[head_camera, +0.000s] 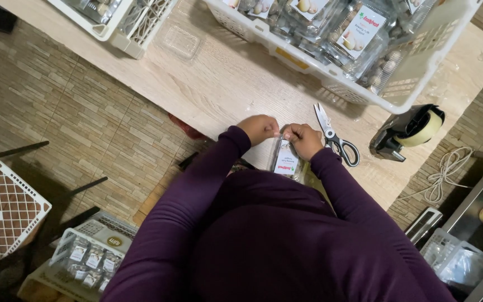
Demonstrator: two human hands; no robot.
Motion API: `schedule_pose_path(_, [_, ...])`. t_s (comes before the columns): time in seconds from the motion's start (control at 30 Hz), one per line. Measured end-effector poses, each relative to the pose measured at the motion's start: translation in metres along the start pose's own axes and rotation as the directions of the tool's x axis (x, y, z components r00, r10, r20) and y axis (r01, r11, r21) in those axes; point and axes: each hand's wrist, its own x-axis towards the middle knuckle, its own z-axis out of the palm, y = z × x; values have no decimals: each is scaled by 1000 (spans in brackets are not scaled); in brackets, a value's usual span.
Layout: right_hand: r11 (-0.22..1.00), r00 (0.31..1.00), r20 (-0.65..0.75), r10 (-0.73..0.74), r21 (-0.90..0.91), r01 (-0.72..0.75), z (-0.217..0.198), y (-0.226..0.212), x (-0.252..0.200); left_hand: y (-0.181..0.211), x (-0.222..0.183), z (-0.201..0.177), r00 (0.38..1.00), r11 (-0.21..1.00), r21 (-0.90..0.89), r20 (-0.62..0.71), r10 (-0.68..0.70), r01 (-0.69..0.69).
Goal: The person labels and seals small plastic containers of mushrooms using scissors and adhesive tape, working from large baskets of pre-packaged items on a wooden table.
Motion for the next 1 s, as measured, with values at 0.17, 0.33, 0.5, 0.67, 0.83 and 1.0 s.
schedule_pose_path(0.17, [998,998,16,61,29,-62,-3,0,-8,-31,-1,-14,980,934,-358,-192,-53,-20])
schedule_pose_path(0.33, [989,991,-18,133,75,-131,-7,-9,-12,-4,-25,-39,840,968,-239,-507,-194,79])
schedule_pose_path(0.5, [969,976,8,217,119,-216,-15,-24,-12,12,-38,17,942,957,-27,-171,-290,290])
schedule_pose_path(0.67, [982,981,41,189,-2,-189,-27,-35,-10,14,-16,59,929,934,-174,-149,-339,313])
schedule_pose_path(0.83, [984,986,10,167,60,-167,-20,-22,8,-26,23,88,868,892,-269,-249,-429,363])
schedule_pose_path(1.0, [980,996,18,91,174,-93,-30,-48,1,8,10,42,949,949,-184,-136,-283,257])
